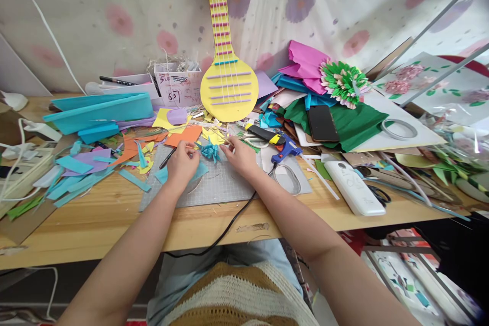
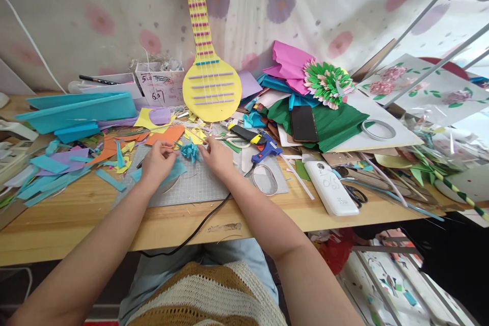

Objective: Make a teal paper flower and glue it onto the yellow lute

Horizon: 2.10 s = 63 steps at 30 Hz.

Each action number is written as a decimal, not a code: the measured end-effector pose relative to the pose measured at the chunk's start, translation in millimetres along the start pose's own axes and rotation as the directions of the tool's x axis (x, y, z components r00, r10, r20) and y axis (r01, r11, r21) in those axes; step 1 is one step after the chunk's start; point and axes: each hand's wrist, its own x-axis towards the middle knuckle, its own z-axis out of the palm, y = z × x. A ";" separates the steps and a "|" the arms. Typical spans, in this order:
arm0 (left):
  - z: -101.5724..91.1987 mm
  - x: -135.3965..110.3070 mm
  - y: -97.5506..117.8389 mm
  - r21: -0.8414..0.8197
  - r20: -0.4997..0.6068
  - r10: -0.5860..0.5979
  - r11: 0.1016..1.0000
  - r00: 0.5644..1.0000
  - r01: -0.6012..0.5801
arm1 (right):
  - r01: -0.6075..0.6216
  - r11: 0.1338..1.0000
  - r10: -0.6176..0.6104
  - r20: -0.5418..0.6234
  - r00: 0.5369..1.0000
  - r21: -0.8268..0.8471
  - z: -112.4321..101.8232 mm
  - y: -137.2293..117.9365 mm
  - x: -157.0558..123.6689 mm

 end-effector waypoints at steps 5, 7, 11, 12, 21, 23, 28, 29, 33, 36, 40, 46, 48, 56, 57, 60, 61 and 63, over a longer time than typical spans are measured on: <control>-1.8 -0.7 3.2 -0.140 0.176 -0.147 0.975 0.973 0.173 | -0.043 0.999 0.043 -0.010 0.999 -0.004 -4.0 2.0 0.2; -2.9 0.2 4.7 -0.246 0.245 -0.235 0.924 0.941 0.294 | -0.010 1.000 0.009 0.014 1.000 0.025 -4.7 0.4 0.1; -5.8 1.0 10.0 -0.403 0.390 -0.326 0.781 0.861 0.478 | 0.098 0.991 -0.109 0.115 0.987 0.096 -5.6 -5.9 2.8; -6.5 0.8 11.4 -0.425 0.414 -0.326 0.756 0.850 0.497 | 0.117 0.988 -0.131 0.139 0.982 0.101 -5.7 -7.8 4.1; -8.7 -1.4 16.7 -0.505 0.472 -0.329 0.660 0.818 0.556 | 0.160 0.987 -0.163 0.216 0.963 0.030 -1.3 -14.5 8.6; -9.4 -1.0 16.8 -0.517 0.469 -0.328 0.651 0.820 0.556 | 0.153 0.987 -0.161 0.208 0.965 0.054 -0.5 -12.2 8.3; -9.0 -0.3 16.0 -0.543 0.453 -0.340 0.629 0.824 0.557 | 0.108 0.985 -0.133 0.197 0.971 0.133 0.1 -5.0 7.4; -8.3 -0.4 15.6 -0.543 0.449 -0.346 0.627 0.824 0.559 | 0.107 0.984 -0.134 0.191 0.972 0.145 0.1 -3.8 7.1; -3.2 -0.8 12.2 -0.539 0.405 -0.344 0.659 0.847 0.525 | 0.113 0.977 -0.145 0.178 0.973 0.178 0.4 -1.1 6.4; 2.1 -0.5 7.9 -0.543 0.374 -0.312 0.690 0.873 0.479 | 0.107 0.978 -0.140 0.186 0.973 0.177 -0.6 -1.5 6.2; 8.8 0.5 2.7 -0.557 0.346 -0.270 0.712 0.899 0.428 | 0.089 0.979 -0.127 0.206 0.970 0.186 -4.4 -4.0 5.5; 13.6 0.9 -0.3 -0.587 0.315 -0.204 0.725 0.927 0.359 | 0.063 0.969 -0.111 0.192 0.975 0.240 -2.8 -0.1 8.0; 13.2 0.5 0.2 -0.600 0.313 -0.192 0.719 0.930 0.351 | 0.066 0.966 -0.115 0.189 0.975 0.250 -0.7 2.9 9.4; 12.3 0.2 3.2 -0.592 0.263 -0.146 0.756 0.954 0.279 | 0.145 0.964 -0.196 0.230 0.953 0.221 -5.4 12.2 12.1; 13.2 0.7 2.1 -0.585 0.255 -0.130 0.768 0.958 0.261 | 0.150 0.963 -0.203 0.239 0.950 0.223 -6.7 12.6 12.1; 17.4 2.9 -3.6 -0.595 0.235 -0.059 0.780 0.970 0.192 | 0.136 0.955 -0.198 0.225 0.954 0.264 -9.7 12.2 11.6; 19.2 3.9 -5.9 -0.608 0.224 -0.033 0.777 0.974 0.167 | 0.127 0.952 -0.190 0.212 0.958 0.280 -10.4 11.8 11.4; 22.9 5.7 -10.3 -0.628 0.204 0.012 0.769 0.979 0.121 | 0.114 0.949 -0.176 0.193 0.965 0.293 -10.8 10.8 11.1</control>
